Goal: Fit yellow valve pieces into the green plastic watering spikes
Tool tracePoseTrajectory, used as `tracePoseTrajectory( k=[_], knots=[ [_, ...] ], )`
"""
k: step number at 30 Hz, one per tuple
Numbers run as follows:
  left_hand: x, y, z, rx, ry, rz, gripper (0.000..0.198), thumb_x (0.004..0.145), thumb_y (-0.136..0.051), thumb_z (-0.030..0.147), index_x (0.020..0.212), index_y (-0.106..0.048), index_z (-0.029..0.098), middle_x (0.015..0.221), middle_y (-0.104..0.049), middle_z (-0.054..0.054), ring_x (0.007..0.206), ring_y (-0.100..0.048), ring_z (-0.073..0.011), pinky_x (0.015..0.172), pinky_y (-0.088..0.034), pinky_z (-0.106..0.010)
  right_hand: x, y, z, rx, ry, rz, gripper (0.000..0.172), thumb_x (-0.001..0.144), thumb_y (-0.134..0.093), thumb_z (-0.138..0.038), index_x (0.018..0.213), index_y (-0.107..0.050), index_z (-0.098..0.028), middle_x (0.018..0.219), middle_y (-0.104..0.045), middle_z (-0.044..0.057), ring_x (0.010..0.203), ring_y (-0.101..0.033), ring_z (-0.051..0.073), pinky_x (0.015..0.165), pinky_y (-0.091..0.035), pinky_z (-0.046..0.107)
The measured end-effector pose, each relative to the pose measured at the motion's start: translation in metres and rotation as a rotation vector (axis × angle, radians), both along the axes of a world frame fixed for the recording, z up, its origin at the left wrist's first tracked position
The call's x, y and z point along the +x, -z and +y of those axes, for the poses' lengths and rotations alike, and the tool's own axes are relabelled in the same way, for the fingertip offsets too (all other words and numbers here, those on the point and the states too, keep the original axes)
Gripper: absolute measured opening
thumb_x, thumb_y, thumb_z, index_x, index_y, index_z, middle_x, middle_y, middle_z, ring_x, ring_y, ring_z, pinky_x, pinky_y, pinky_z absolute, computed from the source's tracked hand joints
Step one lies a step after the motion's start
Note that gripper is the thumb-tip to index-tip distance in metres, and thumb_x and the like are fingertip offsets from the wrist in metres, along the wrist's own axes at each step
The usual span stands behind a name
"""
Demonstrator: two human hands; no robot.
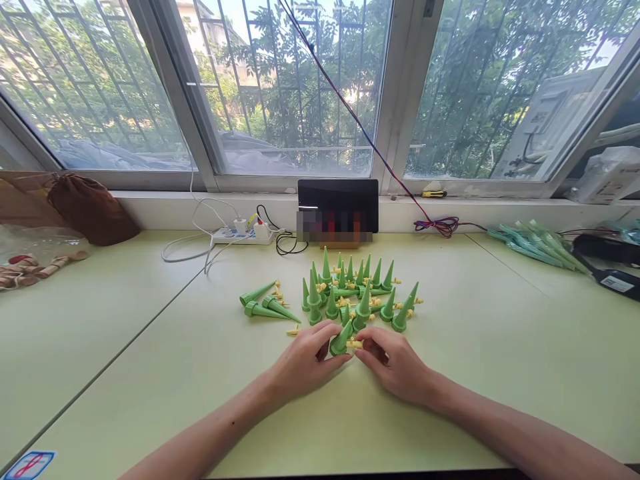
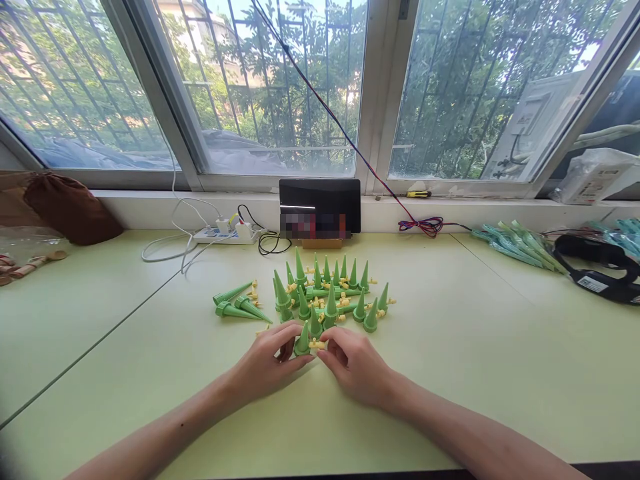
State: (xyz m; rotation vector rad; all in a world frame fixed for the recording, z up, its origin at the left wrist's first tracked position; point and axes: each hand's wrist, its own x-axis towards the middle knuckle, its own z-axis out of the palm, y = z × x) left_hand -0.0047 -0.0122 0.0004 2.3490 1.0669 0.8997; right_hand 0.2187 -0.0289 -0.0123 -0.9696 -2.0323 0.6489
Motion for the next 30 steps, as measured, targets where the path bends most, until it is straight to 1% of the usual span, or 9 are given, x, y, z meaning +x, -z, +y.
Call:
tracePoseTrajectory(
  k=[6, 12, 14, 16, 18, 20, 22, 27, 30],
  knots=[
    [-0.0012, 0.0030, 0.0000, -0.009, 0.008, -0.011, 0.012, 0.088, -0.068, 0.024, 0.089, -0.058, 0.020, 0.081, -0.056, 0.002, 0.057, -0.042, -0.0086, 0.055, -0.035, -0.021, -0.0003, -0.0020, -0.0006, 0.044, 0.016, -0.016, 0.019, 0.105, -0.051, -0.031, 0.097, -0.064, -0.019, 0.076, -0.065, 0.003, 0.063, -0.057, 0.016, 0.058, -0.046, 0.028],
    [-0.0016, 0.0027, 0.0000, -0.019, 0.022, 0.024, 0.013, 0.089, -0.067, 0.026, 0.090, -0.056, 0.020, 0.082, -0.054, 0.002, 0.058, -0.042, -0.0087, 0.056, -0.036, -0.021, 0.0001, -0.0027, 0.0001, 0.048, 0.009, -0.047, 0.029, 0.107, -0.045, -0.032, 0.087, -0.063, -0.020, 0.077, -0.066, 0.004, 0.069, -0.060, 0.019, 0.064, -0.048, 0.031],
    [-0.0012, 0.0024, -0.0002, -0.016, 0.017, 0.025, 0.014, 0.089, -0.068, 0.025, 0.091, -0.055, 0.020, 0.084, -0.055, 0.002, 0.058, -0.042, -0.0085, 0.056, -0.036, -0.021, 0.0004, -0.0022, -0.0003, 0.013, 0.015, -0.042, 0.025, 0.106, -0.047, -0.032, 0.090, -0.062, -0.020, 0.074, -0.063, 0.002, 0.065, -0.057, 0.017, 0.061, -0.046, 0.030],
    [-0.0008, 0.0022, -0.0004, -0.012, 0.008, 0.029, 0.014, 0.089, -0.068, 0.023, 0.091, -0.054, 0.020, 0.085, -0.056, 0.002, 0.058, -0.042, -0.0084, 0.057, -0.036, -0.021, 0.0007, -0.0013, -0.0007, -0.033, 0.008, -0.017, 0.017, 0.103, -0.052, -0.032, 0.097, -0.062, -0.019, 0.070, -0.060, 0.000, 0.060, -0.054, 0.016, 0.057, -0.044, 0.028],
    [-0.0005, 0.0018, -0.0005, -0.010, 0.007, 0.029, 0.014, 0.089, -0.068, 0.023, 0.089, -0.054, 0.020, 0.084, -0.056, 0.003, 0.059, -0.043, -0.0085, 0.057, -0.036, -0.021, 0.0007, -0.0003, -0.0009, -0.059, -0.007, 0.007, 0.013, 0.101, -0.055, -0.031, 0.102, -0.060, -0.018, 0.068, -0.056, -0.002, 0.056, -0.050, 0.014, 0.055, -0.042, 0.027],
    [-0.0005, 0.0013, -0.0006, -0.014, 0.019, 0.029, 0.015, 0.089, -0.068, 0.024, 0.089, -0.054, 0.020, 0.083, -0.055, 0.003, 0.059, -0.043, -0.0087, 0.057, -0.036, -0.021, 0.0003, 0.0001, -0.0006, -0.055, -0.013, 0.009, 0.011, 0.101, -0.055, -0.029, 0.100, -0.060, -0.019, 0.068, -0.056, -0.002, 0.057, -0.049, 0.014, 0.055, -0.041, 0.027],
    [-0.0008, 0.0008, -0.0004, -0.014, 0.031, 0.033, 0.014, 0.090, -0.068, 0.024, 0.090, -0.054, 0.020, 0.083, -0.055, 0.003, 0.059, -0.043, -0.0088, 0.057, -0.036, -0.022, -0.0003, -0.0003, -0.0001, -0.034, -0.006, -0.004, 0.012, 0.101, -0.053, -0.027, 0.096, -0.061, -0.019, 0.070, -0.057, -0.001, 0.059, -0.050, 0.015, 0.057, -0.041, 0.027],
    [-0.0023, 0.0017, 0.0007, -0.014, 0.039, 0.043, 0.016, 0.090, -0.068, 0.025, 0.089, -0.053, 0.020, 0.082, -0.052, 0.003, 0.059, -0.042, -0.0085, 0.056, -0.035, -0.021, -0.0005, -0.0032, 0.0002, 0.003, -0.013, -0.027, 0.021, 0.103, -0.048, -0.026, 0.088, -0.061, -0.020, 0.077, -0.064, 0.003, 0.068, -0.056, 0.017, 0.065, -0.044, 0.029],
    [-0.0028, 0.0029, 0.0009, -0.008, 0.037, 0.045, 0.017, 0.090, -0.069, 0.025, 0.090, -0.053, 0.020, 0.082, -0.052, 0.004, 0.058, -0.042, -0.0081, 0.056, -0.035, -0.021, 0.0002, -0.0025, 0.0002, -0.016, -0.005, -0.025, 0.021, 0.104, -0.049, -0.027, 0.089, -0.062, -0.020, 0.075, -0.062, 0.002, 0.066, -0.056, 0.017, 0.063, -0.043, 0.028]
  ],
)
